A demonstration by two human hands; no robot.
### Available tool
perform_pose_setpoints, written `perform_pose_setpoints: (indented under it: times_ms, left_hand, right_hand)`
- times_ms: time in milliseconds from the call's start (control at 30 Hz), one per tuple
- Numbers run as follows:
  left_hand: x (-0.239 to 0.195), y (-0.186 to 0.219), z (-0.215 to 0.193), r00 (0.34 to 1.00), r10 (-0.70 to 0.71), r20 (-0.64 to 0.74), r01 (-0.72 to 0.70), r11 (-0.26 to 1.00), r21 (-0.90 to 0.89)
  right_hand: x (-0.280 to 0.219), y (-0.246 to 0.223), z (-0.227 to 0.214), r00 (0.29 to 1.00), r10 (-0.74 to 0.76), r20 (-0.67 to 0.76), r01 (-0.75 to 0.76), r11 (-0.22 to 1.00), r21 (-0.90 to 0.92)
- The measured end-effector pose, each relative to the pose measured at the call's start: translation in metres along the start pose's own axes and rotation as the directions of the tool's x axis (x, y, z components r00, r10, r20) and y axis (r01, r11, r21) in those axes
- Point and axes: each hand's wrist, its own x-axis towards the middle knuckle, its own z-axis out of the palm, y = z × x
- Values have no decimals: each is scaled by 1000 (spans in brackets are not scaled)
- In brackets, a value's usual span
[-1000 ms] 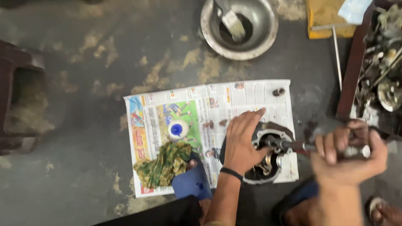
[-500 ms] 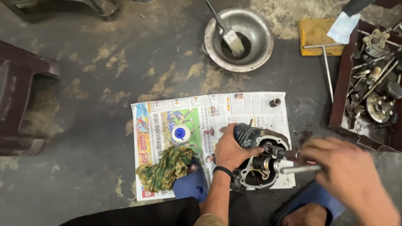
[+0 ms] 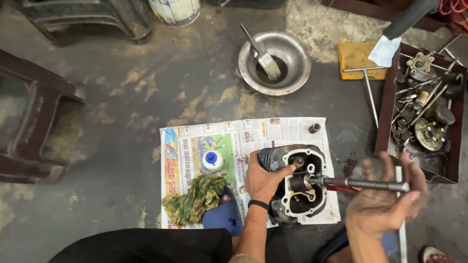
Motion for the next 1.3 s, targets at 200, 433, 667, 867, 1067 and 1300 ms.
perform_pose_setpoints:
  times_ms: [200,433,667,867,1067,1300]
  left_hand:
    - [-3,6,-6,997,0,-80,4,999,51]
    - [2,19,-34,990,-39,-135,45,998,38]
    - [40,-12,-52,972,-82,-219,-64,809,-584]
    - [40,-14,-37,951,-148,-271,-77,738,-670]
    - [44,-36,2,957,-216,-192,52,782,-621]
    - [49,-25,3,979,-203,13,203,973,-107]
  right_hand:
    - [29,58,-126,750,132,648,-172,985,-1]
    - [27,41,-123,726,262,636,396,597,-698]
    - [44,95,-208,954,110,281,133,683,-718]
    - [118,71,-230,969,218,-113,-239,737,-632]
    - [183,9,-227,884,238,-402,-459,604,-651]
    - [236,-17,-257,953,182,-241,-288,311,-906]
